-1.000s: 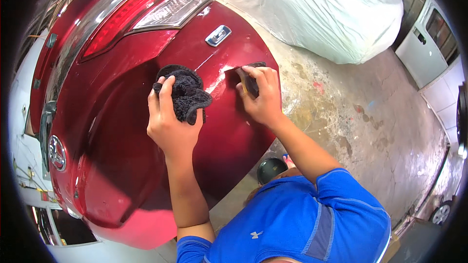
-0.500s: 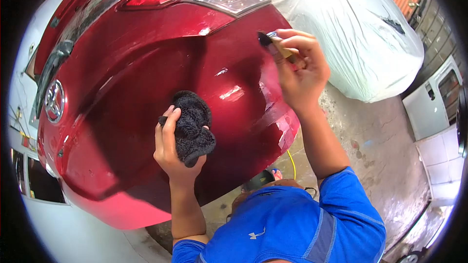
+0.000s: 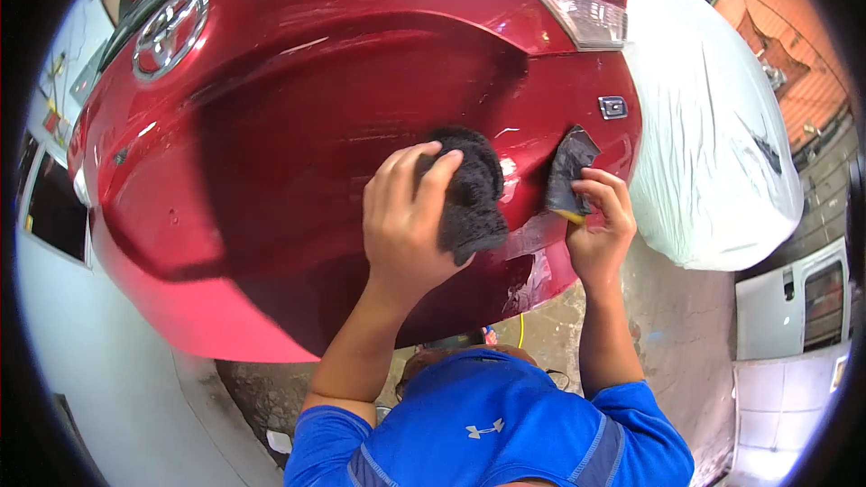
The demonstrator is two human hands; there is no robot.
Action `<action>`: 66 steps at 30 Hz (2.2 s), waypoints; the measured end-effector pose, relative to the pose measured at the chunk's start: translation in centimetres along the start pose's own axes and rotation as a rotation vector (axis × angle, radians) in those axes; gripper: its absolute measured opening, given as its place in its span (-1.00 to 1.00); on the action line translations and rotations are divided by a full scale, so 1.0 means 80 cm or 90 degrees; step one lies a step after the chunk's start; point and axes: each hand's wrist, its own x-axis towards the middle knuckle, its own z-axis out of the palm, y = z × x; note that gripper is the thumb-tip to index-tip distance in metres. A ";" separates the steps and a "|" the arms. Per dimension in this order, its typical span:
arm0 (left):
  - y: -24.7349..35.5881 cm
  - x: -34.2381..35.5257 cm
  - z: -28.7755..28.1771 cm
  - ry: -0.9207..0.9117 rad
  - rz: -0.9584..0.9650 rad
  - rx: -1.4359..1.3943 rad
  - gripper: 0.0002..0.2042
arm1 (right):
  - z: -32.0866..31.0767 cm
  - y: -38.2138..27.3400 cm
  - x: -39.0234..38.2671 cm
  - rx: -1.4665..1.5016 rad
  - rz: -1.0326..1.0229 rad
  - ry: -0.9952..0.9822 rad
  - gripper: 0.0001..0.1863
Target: The person sands the surface of a red car bumper with a sanding block and wipes it with a cloth.
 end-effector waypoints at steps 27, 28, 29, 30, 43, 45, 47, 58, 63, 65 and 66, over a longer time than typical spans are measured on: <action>-0.016 -0.008 0.003 -0.045 0.035 -0.077 -0.20 | 0.023 -0.057 0.044 -0.009 -0.067 -0.124 -0.57; -0.017 -0.007 0.004 -0.047 0.038 -0.080 -0.19 | 0.018 -0.055 0.043 -0.015 -0.074 -0.148 -0.58; -0.016 -0.008 0.005 -0.049 0.038 -0.082 -0.19 | 0.014 -0.053 0.044 -0.020 -0.081 -0.173 -0.57; -0.016 -0.010 0.006 -0.050 0.039 -0.084 -0.20 | 0.013 -0.049 0.044 -0.041 -0.084 -0.176 -0.50; -0.014 -0.010 0.002 -0.051 0.050 -0.092 -0.21 | 0.079 -0.050 0.038 -0.149 -0.065 -0.065 -0.35; -0.010 -0.011 0.001 -0.058 0.052 -0.081 -0.22 | 0.081 -0.031 0.082 -0.163 -0.035 -0.064 -0.38; -0.010 -0.010 0.002 -0.060 0.051 -0.075 -0.21 | 0.084 -0.028 0.091 -0.192 -0.026 -0.078 -0.37; -0.021 -0.013 -0.006 -0.021 0.062 -0.085 -0.27 | 0.107 -0.065 0.041 -0.200 -0.067 -0.074 -0.35; -0.006 -0.014 0.008 0.002 0.103 -0.067 -0.52 | 0.084 -0.009 0.120 -0.315 0.019 -0.053 -0.39; -0.018 -0.019 -0.004 -0.007 0.118 -0.031 -0.49 | 0.104 -0.053 0.065 -0.252 -0.067 -0.061 -0.37; -0.022 -0.022 -0.016 -0.002 0.112 -0.011 -0.46 | 0.101 -0.083 0.033 -0.212 -0.100 -0.093 -0.35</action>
